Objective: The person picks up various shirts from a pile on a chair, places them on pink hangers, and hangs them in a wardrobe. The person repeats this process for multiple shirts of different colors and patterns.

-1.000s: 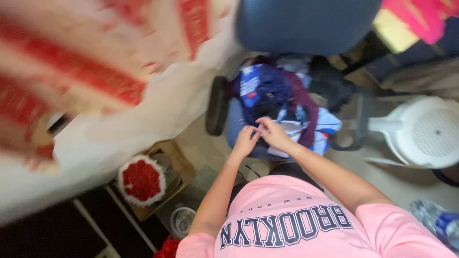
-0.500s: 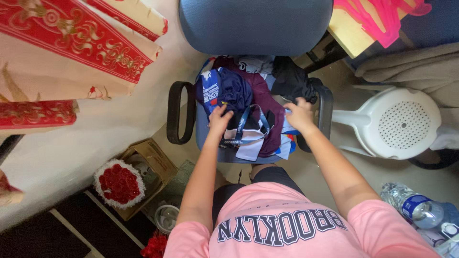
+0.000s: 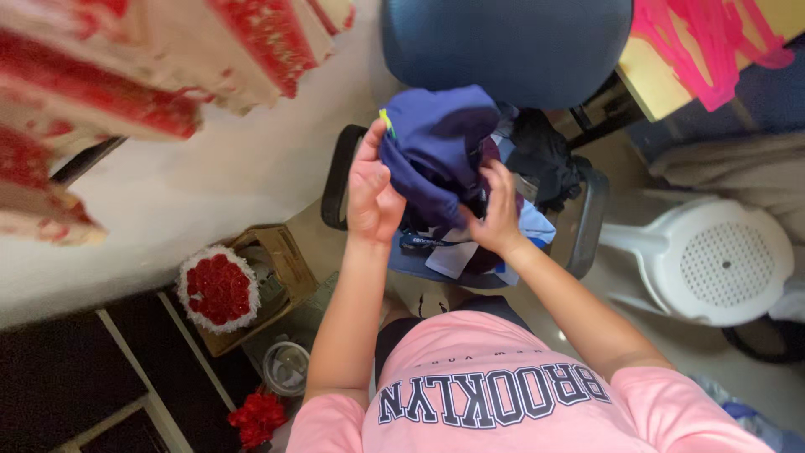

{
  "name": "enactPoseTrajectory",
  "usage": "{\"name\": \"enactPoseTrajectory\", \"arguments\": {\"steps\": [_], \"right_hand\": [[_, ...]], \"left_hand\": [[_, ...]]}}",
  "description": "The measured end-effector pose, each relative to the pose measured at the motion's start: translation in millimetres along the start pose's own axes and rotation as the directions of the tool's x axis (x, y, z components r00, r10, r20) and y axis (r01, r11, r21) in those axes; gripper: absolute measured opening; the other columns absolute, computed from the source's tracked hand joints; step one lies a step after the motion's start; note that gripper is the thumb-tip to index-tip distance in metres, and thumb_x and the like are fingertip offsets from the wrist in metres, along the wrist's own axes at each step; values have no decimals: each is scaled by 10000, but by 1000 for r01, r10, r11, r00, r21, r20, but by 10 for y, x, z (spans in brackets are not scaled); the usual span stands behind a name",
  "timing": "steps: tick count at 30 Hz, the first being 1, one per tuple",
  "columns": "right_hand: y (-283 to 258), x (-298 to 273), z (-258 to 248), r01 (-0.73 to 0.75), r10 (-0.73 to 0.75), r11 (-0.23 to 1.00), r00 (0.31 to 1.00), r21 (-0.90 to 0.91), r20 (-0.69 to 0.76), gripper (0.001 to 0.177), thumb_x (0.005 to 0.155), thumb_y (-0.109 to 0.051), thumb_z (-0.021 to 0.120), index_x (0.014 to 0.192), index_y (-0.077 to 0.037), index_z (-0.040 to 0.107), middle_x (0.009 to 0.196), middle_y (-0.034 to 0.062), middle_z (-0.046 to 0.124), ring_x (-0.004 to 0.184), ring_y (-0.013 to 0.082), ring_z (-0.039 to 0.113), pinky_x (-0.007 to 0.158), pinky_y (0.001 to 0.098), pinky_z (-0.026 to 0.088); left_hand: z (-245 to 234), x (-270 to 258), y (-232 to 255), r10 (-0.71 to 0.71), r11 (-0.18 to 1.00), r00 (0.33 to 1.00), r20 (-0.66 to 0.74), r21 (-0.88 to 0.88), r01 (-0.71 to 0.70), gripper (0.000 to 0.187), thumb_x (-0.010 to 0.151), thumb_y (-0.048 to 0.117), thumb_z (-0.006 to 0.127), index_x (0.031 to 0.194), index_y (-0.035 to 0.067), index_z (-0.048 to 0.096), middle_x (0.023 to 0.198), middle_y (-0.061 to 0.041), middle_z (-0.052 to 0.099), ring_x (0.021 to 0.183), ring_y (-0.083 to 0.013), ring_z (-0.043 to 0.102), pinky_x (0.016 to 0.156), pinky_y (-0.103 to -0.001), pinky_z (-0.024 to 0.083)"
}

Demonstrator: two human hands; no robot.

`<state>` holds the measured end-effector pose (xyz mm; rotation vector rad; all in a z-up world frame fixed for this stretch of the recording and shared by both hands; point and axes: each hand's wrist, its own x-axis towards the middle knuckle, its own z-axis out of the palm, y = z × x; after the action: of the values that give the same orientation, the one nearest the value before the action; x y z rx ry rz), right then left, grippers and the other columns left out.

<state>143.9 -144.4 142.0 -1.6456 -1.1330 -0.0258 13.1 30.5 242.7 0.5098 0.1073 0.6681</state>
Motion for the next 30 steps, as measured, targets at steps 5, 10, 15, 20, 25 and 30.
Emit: {"name": "enactPoseTrajectory", "arguments": {"steps": [5, 10, 15, 20, 25, 30], "right_hand": [[-197, 179, 392, -182, 156, 973, 971, 140, 182, 317, 853, 13, 682, 1162, 16, 610, 1124, 191, 615, 1088, 350, 588, 990, 420, 483], [-430, 533, 443, -303, 305, 912, 952, 276, 34, 254, 830, 134, 545, 1022, -12, 623, 959, 46, 628, 915, 170, 605, 824, 304, 518], [-844, 1093, 22, -301, 525, 438, 851, 847, 31, 260, 1077, -121, 451, 944, -58, 666, 924, 34, 690, 882, 119, 657, 869, 283, 556], [-1444, 1175, -122, -197, 343, 411, 938, 890, 50, 160, 1099, -37, 560, 987, 14, 661, 895, 90, 665, 804, 173, 628, 777, 302, 502], [-1672, 1035, 85, -259, 425, 321, 899, 911, 106, 192, 961, -69, 539, 846, 2, 676, 834, 78, 690, 771, 178, 661, 750, 306, 530], [-1333, 653, 501, -233, 267, 849, 964, 474, -4, 150, 1046, -100, 657, 1115, 33, 664, 1073, 92, 639, 988, 199, 572, 916, 345, 467]], "left_hand": [[461, -310, 621, 205, 950, 978, -27, 247, -192, 793, 864, 30, 813, 1564, 23, 442, 1530, -91, 534, 1431, -234, 510, 1286, -401, 348], [201, -905, 1332, 438, 817, 883, -169, 485, -312, 690, 887, -24, 744, 1522, 32, 480, 1503, -64, 558, 1400, -215, 526, 1250, -379, 385], [103, -1691, 2059, 437, 285, 869, -232, 952, 111, 476, 865, -37, 764, 1325, 74, 713, 1153, -56, 555, 906, -233, 509, 854, -378, 470], [155, -2248, 2462, 267, -304, 960, 88, 953, -3, 516, 671, 58, 875, 1162, 36, 719, 993, -112, 620, 933, -279, 639, 831, -384, 518], [-119, -2689, 2756, 511, -330, 858, -50, 911, 249, 299, 801, 55, 752, 1099, 67, 765, 1005, -60, 739, 935, -215, 695, 821, -332, 547], [-518, -2885, 2494, 368, 130, 884, -289, 957, 259, 207, 905, 163, 780, 1071, 42, 758, 850, -6, 722, 783, -117, 641, 719, -283, 534]]}}
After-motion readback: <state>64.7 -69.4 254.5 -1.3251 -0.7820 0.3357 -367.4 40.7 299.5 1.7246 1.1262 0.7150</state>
